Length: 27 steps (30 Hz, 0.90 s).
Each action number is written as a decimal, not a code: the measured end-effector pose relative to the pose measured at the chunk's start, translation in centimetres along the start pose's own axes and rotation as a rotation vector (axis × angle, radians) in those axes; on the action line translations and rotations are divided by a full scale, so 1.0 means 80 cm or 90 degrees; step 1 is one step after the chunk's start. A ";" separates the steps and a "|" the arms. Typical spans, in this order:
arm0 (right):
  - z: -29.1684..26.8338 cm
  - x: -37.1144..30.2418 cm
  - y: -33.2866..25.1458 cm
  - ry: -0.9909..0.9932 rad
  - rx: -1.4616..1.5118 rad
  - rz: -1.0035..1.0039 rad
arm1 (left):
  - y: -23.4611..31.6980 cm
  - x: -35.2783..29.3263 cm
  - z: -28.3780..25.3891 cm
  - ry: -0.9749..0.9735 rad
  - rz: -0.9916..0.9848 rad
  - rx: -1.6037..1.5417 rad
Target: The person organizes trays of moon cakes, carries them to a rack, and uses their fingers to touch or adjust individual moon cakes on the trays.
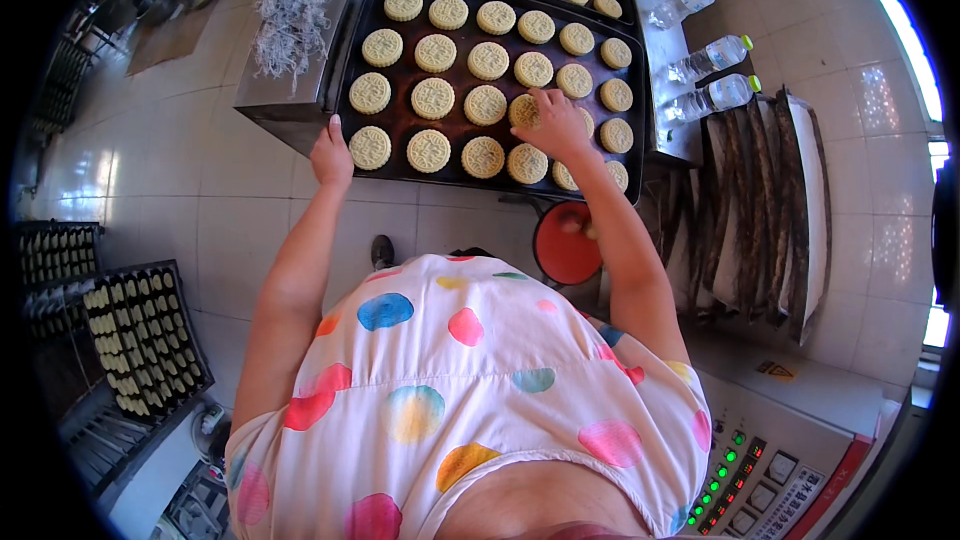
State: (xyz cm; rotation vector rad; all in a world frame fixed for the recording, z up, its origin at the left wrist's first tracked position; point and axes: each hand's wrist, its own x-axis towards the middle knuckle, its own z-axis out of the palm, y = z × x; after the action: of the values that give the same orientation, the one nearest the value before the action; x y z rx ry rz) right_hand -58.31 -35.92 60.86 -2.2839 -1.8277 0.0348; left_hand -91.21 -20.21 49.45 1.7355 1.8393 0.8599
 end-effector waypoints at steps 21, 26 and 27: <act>0.001 -0.004 -0.002 0.150 -0.069 -0.028 | 0.000 0.001 0.002 0.008 0.003 -0.012; 0.001 -0.051 0.049 0.316 0.143 0.117 | 0.002 -0.002 -0.002 0.012 0.017 -0.021; 0.004 -0.070 0.063 0.376 0.171 0.165 | 0.004 -0.003 -0.003 0.009 0.013 -0.013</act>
State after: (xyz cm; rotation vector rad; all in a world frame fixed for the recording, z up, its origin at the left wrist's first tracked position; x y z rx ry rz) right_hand -54.80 -42.30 58.96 -2.0341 -1.1538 -0.3015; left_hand -91.17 -20.46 49.83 1.7427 1.8194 0.8981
